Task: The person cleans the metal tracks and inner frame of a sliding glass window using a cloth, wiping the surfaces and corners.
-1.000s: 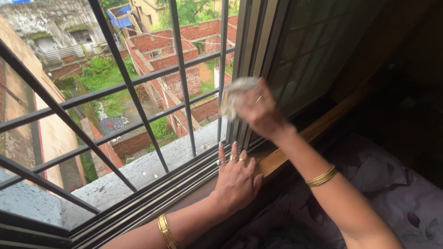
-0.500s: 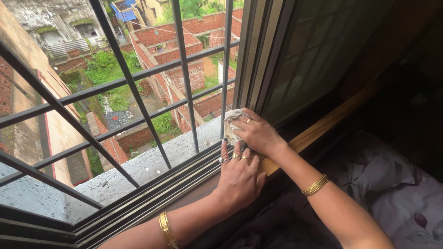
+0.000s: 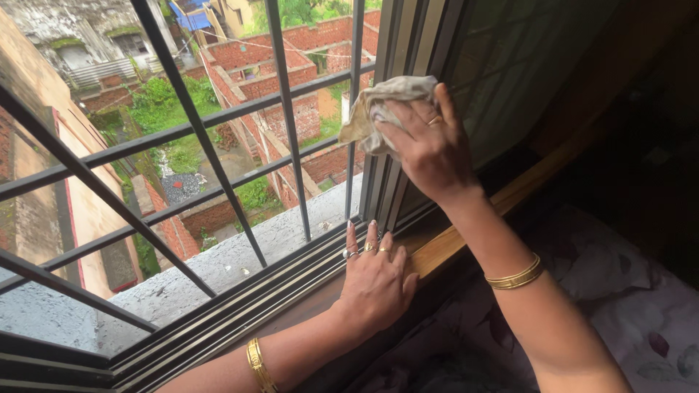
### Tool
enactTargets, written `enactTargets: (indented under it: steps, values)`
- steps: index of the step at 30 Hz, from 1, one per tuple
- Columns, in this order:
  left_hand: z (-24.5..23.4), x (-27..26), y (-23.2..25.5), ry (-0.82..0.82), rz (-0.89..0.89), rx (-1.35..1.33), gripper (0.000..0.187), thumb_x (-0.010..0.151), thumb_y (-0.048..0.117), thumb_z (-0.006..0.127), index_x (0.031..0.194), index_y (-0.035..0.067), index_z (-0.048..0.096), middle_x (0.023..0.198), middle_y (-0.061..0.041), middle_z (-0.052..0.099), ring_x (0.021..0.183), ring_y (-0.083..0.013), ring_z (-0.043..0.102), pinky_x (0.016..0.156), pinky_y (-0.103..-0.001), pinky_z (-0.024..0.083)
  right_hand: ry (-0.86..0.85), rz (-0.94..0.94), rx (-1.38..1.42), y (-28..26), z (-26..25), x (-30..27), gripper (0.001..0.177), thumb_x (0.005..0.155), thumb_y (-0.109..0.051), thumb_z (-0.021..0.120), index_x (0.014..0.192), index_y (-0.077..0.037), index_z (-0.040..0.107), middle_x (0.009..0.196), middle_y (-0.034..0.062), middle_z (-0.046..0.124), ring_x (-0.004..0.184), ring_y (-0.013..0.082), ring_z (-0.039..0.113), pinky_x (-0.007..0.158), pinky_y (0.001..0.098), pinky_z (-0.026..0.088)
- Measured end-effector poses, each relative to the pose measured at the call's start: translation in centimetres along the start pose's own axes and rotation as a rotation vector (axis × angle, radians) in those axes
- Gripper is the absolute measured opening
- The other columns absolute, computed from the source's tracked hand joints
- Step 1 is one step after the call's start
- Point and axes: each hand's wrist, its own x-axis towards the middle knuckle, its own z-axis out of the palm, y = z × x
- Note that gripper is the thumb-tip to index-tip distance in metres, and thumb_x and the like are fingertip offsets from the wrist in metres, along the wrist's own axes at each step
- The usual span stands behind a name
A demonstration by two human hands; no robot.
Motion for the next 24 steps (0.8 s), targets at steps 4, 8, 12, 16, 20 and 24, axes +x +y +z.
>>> enactTargets:
  steps: [4, 8, 12, 16, 20, 24]
  values:
    - [-0.1, -0.1, 0.0, -0.007, -0.009, -0.017, 0.057, 0.090, 0.040, 0.061, 0.125, -0.004, 0.060, 0.144, -0.032, 0.047, 0.144, -0.0528, 0.028, 0.116, -0.072, 0.005, -0.077, -0.088, 0.018, -1.7, 2.5, -2.8, 0.013, 0.093, -0.013, 0.079, 0.105, -0.019, 0.081, 0.130, -0.0006, 0.074, 0.133, 0.0156, 0.063, 0.132, 0.0473, 0.014]
    - [-0.3, 0.0, 0.1, -0.019, -0.011, -0.016, 0.056, 0.089, 0.040, 0.062, 0.124, -0.004, 0.060, 0.144, -0.033, 0.047, 0.143, -0.0528, 0.030, 0.116, -0.072, 0.006, -0.247, -0.145, 0.101, -3.8, 4.0, -6.5, 0.010, 0.096, -0.017, 0.072, 0.102, -0.019, 0.080, 0.127, 0.0007, 0.075, 0.127, 0.0129, 0.063, 0.130, 0.0464, 0.009]
    - [-0.4, 0.0, 0.2, -0.010, -0.008, -0.010, 0.055, 0.090, 0.040, 0.062, 0.123, -0.005, 0.061, 0.142, -0.032, 0.048, 0.144, -0.0523, 0.031, 0.116, -0.072, 0.006, -0.336, -0.228, 0.037, -4.7, 3.7, -7.7, 0.014, 0.089, -0.020, 0.069, 0.097, -0.019, 0.081, 0.118, -0.0016, 0.077, 0.124, 0.0149, 0.064, 0.129, 0.0421, 0.010]
    - [-0.4, 0.0, 0.2, -0.007, -0.004, -0.010, 0.056, 0.090, 0.040, 0.062, 0.123, -0.005, 0.061, 0.141, -0.032, 0.049, 0.143, -0.0525, 0.031, 0.117, -0.072, 0.006, -0.311, -0.245, 0.061, -4.2, 2.8, -6.6, 0.012, 0.089, -0.017, 0.072, 0.096, -0.020, 0.080, 0.119, -0.0001, 0.075, 0.122, 0.0156, 0.063, 0.128, 0.0470, 0.015]
    - [-0.2, 0.0, 0.1, -0.006, -0.001, -0.006, 0.056, 0.090, 0.039, 0.061, 0.124, -0.005, 0.060, 0.141, -0.032, 0.050, 0.143, -0.0528, 0.030, 0.116, -0.072, 0.005, -0.171, -0.183, 0.065, -2.1, 1.3, -3.7, 0.011, 0.095, -0.014, 0.078, 0.105, -0.017, 0.080, 0.124, 0.0005, 0.074, 0.128, 0.0200, 0.061, 0.130, 0.0460, 0.021]
    - [-0.1, -0.1, 0.0, -0.031, -0.011, -0.002, 0.056, 0.091, 0.040, 0.060, 0.125, -0.005, 0.060, 0.141, -0.032, 0.050, 0.144, -0.0528, 0.029, 0.116, -0.072, 0.004, -0.050, -0.033, 0.084, -0.4, 0.1, -1.0, 0.018, 0.090, -0.019, 0.084, 0.107, -0.014, 0.080, 0.129, 0.0035, 0.073, 0.132, 0.0226, 0.059, 0.128, 0.0551, 0.021]
